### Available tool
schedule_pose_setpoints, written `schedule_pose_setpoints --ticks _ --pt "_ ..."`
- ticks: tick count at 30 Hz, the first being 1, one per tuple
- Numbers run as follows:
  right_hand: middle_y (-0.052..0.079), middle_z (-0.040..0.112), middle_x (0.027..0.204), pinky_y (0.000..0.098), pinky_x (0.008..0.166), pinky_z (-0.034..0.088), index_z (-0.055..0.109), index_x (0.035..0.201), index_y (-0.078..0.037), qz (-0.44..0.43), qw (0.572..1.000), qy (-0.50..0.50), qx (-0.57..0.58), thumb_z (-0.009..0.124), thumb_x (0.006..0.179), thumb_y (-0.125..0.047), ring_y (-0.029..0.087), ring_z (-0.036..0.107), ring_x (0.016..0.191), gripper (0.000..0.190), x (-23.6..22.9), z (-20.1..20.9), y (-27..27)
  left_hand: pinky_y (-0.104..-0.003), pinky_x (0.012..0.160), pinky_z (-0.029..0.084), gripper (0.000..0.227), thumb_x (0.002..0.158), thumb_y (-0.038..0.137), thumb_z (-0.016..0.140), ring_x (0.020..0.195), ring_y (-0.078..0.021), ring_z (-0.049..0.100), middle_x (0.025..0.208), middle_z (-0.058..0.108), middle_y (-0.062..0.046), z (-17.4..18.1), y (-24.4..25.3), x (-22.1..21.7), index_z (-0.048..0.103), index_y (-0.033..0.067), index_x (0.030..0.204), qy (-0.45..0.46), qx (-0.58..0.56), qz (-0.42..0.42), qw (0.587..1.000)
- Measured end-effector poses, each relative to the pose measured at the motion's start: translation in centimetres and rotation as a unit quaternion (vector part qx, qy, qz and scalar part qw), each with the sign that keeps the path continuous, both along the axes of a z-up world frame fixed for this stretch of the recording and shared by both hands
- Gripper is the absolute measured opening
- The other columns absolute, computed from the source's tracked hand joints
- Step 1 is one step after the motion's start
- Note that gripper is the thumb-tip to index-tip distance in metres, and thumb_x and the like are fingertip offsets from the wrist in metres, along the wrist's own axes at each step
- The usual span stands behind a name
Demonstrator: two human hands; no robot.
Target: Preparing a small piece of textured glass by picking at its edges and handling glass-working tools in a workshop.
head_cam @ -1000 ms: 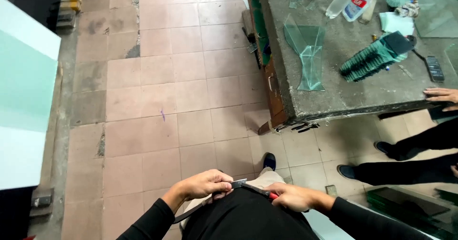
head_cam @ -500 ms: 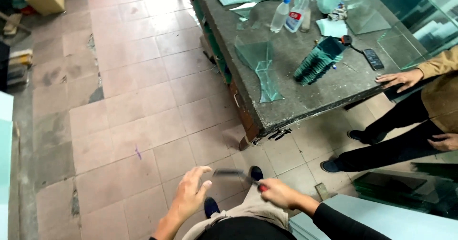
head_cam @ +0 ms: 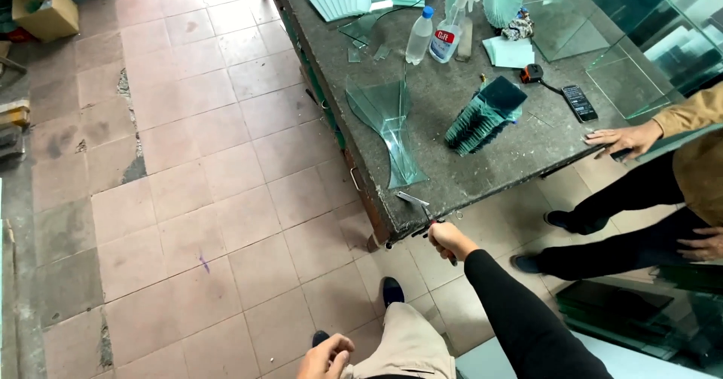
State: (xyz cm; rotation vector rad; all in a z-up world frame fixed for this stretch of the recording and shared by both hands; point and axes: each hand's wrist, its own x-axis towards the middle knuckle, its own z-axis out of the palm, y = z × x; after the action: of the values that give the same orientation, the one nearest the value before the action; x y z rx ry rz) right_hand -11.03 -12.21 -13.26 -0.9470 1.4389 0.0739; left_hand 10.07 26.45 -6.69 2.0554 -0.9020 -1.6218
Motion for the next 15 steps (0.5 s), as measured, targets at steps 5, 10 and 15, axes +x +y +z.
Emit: schedule_pose_setpoints --ticks 5,10,15 --pt "0.003 0.023 0.063 0.0341 0.049 0.011 0.029 0.070 -0.016 -0.009 0.999 0.045 0.018 0.041 0.079 -0.001 0.015 0.013 0.054 0.021 0.4 -0.9 -3.8 -0.017 0.073 0.046 0.026 0.090 0.024 0.053 0.074 -0.0023 0.062 0.085 0.084 0.012 1.5 -1.0 -1.3 0.079 0.0250 0.092 0.019 0.107 0.106 0.988" --pt "0.005 0.020 0.061 0.0364 0.050 0.010 0.026 0.070 -0.015 0.025 0.995 0.091 -0.023 0.043 0.070 -0.002 0.017 0.012 0.054 0.021 2.2 1.3 -5.5 -0.016 0.076 0.049 0.024 0.085 0.020 0.051 0.074 -0.0011 0.067 0.080 0.084 0.014 -0.5 0.6 -1.2 0.075 0.0250 0.086 0.029 0.077 0.102 0.991" --pt "0.006 0.026 0.056 0.0351 0.047 0.014 0.035 0.065 -0.012 0.059 0.992 0.097 -0.055 0.043 0.075 -0.003 0.017 0.017 0.050 0.016 1.8 -0.3 -6.7 -0.016 0.070 0.052 0.023 0.073 0.022 0.052 0.068 -0.0024 0.072 0.070 0.087 0.012 -4.3 3.1 -2.1 0.075 0.0222 0.077 0.010 0.042 0.170 0.985"
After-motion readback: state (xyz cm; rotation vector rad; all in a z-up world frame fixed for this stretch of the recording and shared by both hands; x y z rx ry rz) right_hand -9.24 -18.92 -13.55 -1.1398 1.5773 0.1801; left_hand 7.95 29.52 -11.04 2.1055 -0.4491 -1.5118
